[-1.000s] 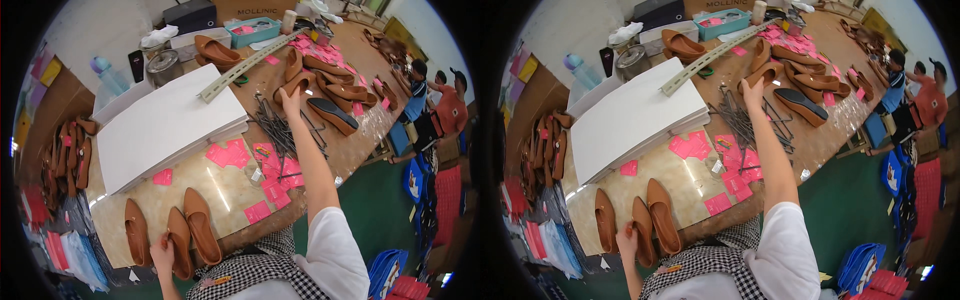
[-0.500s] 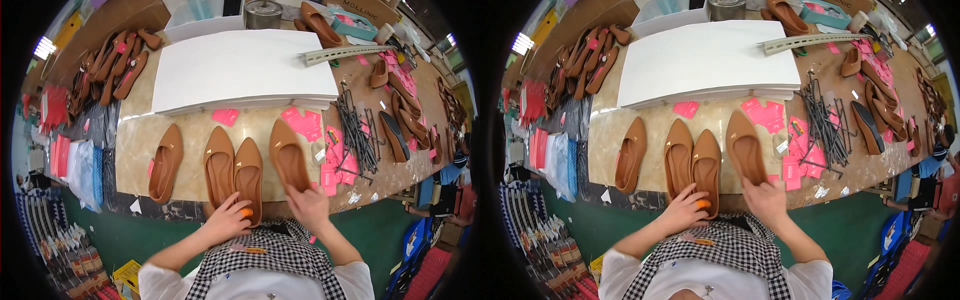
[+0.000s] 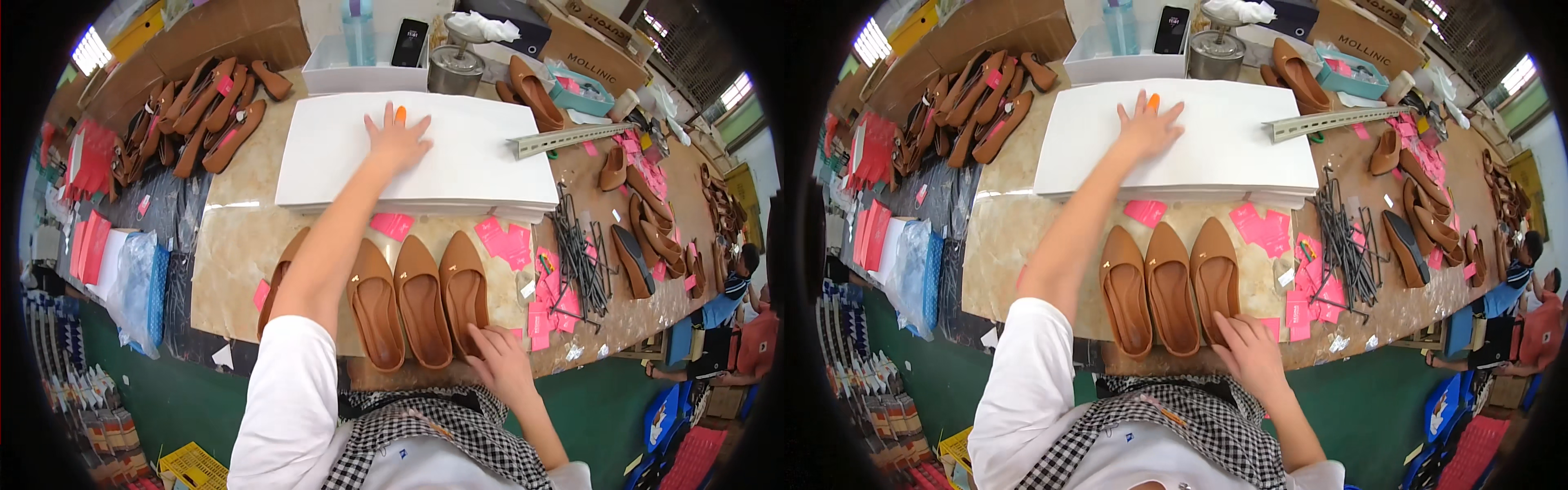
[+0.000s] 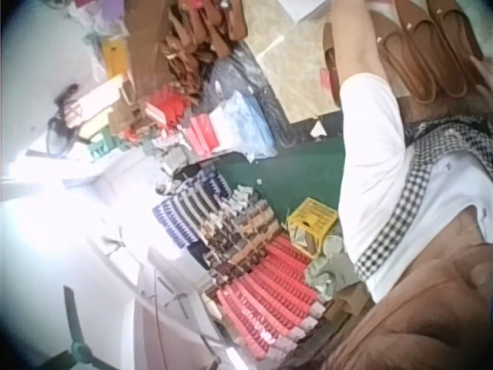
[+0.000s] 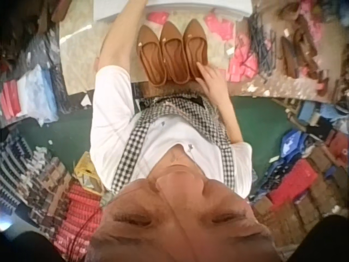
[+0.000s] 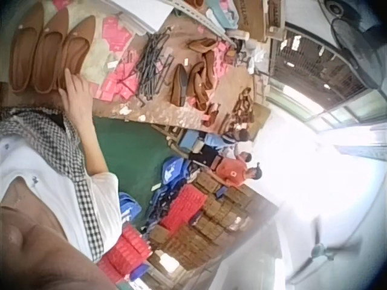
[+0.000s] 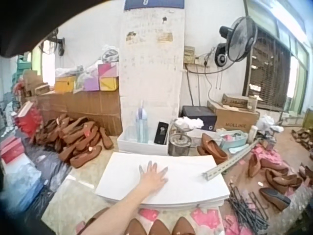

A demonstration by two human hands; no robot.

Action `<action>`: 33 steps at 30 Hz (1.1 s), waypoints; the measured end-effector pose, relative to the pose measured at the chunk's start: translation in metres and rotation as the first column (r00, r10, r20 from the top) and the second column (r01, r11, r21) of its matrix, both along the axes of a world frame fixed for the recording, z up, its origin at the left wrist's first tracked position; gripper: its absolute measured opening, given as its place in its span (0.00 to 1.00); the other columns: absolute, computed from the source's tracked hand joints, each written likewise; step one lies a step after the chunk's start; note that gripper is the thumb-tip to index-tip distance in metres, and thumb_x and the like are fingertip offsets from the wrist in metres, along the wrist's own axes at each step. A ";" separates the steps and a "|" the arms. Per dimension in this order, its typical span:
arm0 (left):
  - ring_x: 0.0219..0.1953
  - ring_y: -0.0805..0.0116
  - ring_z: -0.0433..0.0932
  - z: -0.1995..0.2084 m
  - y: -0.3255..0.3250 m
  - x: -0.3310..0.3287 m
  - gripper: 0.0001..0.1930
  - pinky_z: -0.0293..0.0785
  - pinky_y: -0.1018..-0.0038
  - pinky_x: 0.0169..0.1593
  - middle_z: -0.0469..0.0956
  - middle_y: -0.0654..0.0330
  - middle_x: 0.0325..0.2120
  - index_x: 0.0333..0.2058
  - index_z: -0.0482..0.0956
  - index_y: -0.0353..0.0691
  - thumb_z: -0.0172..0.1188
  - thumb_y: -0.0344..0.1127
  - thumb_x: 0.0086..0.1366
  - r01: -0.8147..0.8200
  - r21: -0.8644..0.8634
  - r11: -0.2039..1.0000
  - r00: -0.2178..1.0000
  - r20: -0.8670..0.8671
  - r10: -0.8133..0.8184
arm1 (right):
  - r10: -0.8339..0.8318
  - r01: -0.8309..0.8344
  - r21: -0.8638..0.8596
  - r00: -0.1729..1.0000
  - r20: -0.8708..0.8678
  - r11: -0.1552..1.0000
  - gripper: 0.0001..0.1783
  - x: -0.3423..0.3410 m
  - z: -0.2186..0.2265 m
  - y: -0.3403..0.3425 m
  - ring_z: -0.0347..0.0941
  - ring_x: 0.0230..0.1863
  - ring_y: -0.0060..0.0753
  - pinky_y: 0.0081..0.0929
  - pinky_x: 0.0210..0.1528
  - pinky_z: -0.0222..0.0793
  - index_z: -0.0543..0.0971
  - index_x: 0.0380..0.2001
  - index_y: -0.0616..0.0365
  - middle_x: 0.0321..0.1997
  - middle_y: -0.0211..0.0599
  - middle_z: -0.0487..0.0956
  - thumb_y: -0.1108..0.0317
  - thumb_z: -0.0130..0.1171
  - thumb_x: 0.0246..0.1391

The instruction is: The person stands at a workbench in a shoe factory and repeatedly stuffs white paper into the toe area of brown leather flats. They use a small orange tool to push the paper deep inside the shoes and then place the stuffed shoes on the table. The process is repeated for multiple pairs of shoes.

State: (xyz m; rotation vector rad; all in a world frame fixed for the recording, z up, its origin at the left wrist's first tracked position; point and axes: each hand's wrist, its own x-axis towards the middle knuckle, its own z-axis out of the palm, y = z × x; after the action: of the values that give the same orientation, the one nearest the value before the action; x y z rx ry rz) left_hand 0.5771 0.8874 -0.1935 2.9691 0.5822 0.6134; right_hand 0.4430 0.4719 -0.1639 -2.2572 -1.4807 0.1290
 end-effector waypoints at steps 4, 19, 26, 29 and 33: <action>0.48 0.50 0.74 0.015 -0.052 -0.033 0.18 0.71 0.48 0.52 0.75 0.47 0.37 0.49 0.78 0.46 0.61 0.43 0.61 0.182 -0.197 0.963 0.965 0.226 -0.136 | -0.129 0.145 0.201 0.987 -0.093 0.969 0.33 0.000 0.008 -0.011 0.69 0.58 0.50 0.40 0.57 0.68 0.68 0.63 0.61 0.54 0.47 0.76 0.72 0.62 0.52; 0.46 0.45 0.76 0.033 -0.200 -0.201 0.24 0.76 0.58 0.47 0.74 0.45 0.47 0.55 0.71 0.43 0.59 0.31 0.59 0.032 -0.669 0.743 0.965 0.213 0.151 | -0.022 0.201 0.210 0.770 -0.638 0.957 0.40 0.019 0.046 0.041 0.65 0.67 0.43 0.38 0.67 0.62 0.62 0.65 0.65 0.67 0.49 0.67 0.68 0.67 0.52; 0.43 0.46 0.77 0.025 -0.230 -0.187 0.17 0.74 0.60 0.49 0.79 0.45 0.38 0.53 0.71 0.36 0.45 0.36 0.71 0.097 -0.862 0.498 0.935 -0.094 -0.343 | -0.154 0.656 0.048 0.246 -0.957 0.753 0.27 0.059 0.017 0.048 0.66 0.62 0.56 0.43 0.60 0.67 0.78 0.51 0.61 0.57 0.45 0.74 0.77 0.63 0.42; 0.29 0.52 0.78 0.015 -0.259 -0.207 0.17 0.74 0.57 0.37 0.79 0.50 0.26 0.33 0.81 0.36 0.57 0.46 0.61 0.438 -0.686 0.581 0.769 -0.049 -0.638 | -0.069 0.074 0.016 0.974 -0.215 0.997 0.17 0.062 -0.004 0.056 0.73 0.45 0.49 0.38 0.47 0.74 0.82 0.38 0.59 0.43 0.41 0.75 0.79 0.60 0.40; 0.31 0.58 0.79 -0.003 -0.276 -0.217 0.17 0.70 0.67 0.46 0.79 0.53 0.22 0.25 0.82 0.36 0.58 0.47 0.59 0.483 -0.564 0.670 0.762 -0.106 -0.639 | -0.083 0.080 0.022 0.976 0.200 0.997 0.11 0.055 -0.037 0.088 0.71 0.40 0.45 0.41 0.44 0.70 0.80 0.31 0.58 0.36 0.41 0.70 0.73 0.64 0.39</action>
State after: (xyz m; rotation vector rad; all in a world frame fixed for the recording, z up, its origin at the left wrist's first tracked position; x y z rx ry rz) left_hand 0.3605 0.6118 -0.1960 2.5041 -0.1931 -0.0579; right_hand 0.4983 0.5604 -0.2011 -2.3732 -1.4791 -0.1380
